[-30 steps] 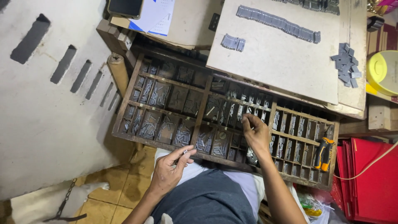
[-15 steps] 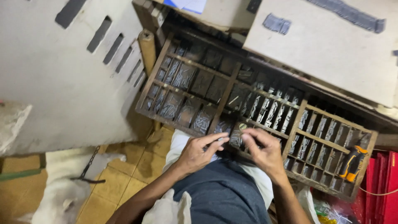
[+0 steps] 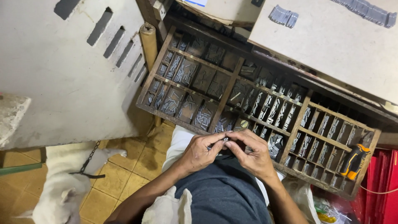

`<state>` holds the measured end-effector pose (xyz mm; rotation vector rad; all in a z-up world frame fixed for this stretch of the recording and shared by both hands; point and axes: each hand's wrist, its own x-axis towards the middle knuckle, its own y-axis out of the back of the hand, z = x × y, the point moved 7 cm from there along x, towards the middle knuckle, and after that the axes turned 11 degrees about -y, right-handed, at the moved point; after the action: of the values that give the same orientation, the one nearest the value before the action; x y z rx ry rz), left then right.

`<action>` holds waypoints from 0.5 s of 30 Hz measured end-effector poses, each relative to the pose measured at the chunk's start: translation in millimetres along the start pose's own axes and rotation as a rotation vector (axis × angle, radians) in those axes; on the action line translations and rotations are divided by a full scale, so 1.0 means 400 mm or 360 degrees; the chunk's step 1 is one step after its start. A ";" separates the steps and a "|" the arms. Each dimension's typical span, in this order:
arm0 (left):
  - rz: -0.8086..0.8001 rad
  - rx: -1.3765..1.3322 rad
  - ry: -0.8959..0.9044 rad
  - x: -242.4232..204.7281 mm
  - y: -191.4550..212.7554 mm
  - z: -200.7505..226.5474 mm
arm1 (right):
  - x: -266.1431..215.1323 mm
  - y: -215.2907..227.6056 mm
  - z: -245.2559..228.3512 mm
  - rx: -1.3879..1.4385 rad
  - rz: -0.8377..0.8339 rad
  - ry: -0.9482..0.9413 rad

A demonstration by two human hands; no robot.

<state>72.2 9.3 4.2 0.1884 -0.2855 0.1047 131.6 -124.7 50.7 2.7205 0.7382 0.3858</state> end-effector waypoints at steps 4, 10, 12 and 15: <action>-0.0029 -0.0021 0.0016 0.005 0.007 0.020 | -0.009 -0.004 0.034 0.0006 -0.0004 0.0021; -0.0143 -0.0043 0.0070 -0.023 0.004 0.001 | -0.039 -0.016 0.127 0.0063 -0.0069 -0.0117; -0.0076 -0.0048 0.0174 -0.046 0.020 -0.026 | -0.039 -0.005 0.182 0.0154 0.0042 -0.0254; -0.0007 0.0038 0.0242 -0.062 0.048 -0.060 | -0.031 -0.018 0.263 -0.0011 0.0042 -0.0410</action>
<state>52.4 30.7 -22.3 0.2035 -0.1324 0.1178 152.7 -147.2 -50.7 2.7056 0.6286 0.0401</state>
